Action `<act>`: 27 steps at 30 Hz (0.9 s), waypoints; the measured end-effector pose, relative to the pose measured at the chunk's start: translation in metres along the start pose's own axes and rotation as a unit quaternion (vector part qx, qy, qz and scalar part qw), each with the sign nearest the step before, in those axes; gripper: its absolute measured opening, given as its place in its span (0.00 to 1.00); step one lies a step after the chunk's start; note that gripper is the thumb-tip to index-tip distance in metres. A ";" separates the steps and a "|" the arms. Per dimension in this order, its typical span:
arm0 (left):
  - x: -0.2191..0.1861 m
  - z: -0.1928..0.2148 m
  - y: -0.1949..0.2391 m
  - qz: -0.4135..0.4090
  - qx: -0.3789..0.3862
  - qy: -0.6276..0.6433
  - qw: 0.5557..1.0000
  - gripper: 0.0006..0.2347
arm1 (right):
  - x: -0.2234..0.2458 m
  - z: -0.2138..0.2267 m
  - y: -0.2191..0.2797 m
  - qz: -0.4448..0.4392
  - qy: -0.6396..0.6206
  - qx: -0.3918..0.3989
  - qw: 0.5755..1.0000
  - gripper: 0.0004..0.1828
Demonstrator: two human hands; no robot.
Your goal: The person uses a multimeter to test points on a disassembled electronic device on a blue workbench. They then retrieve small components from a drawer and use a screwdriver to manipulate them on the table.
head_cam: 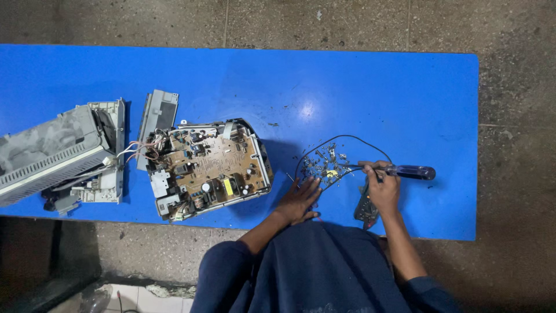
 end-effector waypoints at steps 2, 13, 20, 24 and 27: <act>0.003 0.003 0.006 -0.004 -0.027 0.009 1.000 0.37 | 0.007 -0.003 0.000 0.017 -0.016 0.002 1.000 0.07; 0.039 0.027 0.025 0.155 -0.083 0.029 0.984 0.38 | 0.037 -0.021 0.013 0.012 0.051 0.035 0.998 0.04; 0.048 0.031 -0.007 0.178 -0.088 0.043 0.979 0.40 | 0.027 -0.021 0.044 -0.019 0.021 0.022 0.999 0.06; 0.042 0.031 -0.016 0.166 -0.098 0.011 0.981 0.39 | 0.032 -0.019 0.057 0.009 0.015 0.026 1.000 0.05; 0.029 0.024 -0.012 0.136 -0.083 0.000 0.987 0.40 | 0.034 -0.016 0.063 0.011 -0.015 0.020 1.000 0.06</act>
Point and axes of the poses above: each hand's wrist, its own y-axis away from the middle knuckle, its own z-axis out of the back of the hand, x = y × z, the point moved 8 cm from there along -y, towards the middle knuckle, and after that the axes turned 13 degrees about x, right-handed, at the moved point
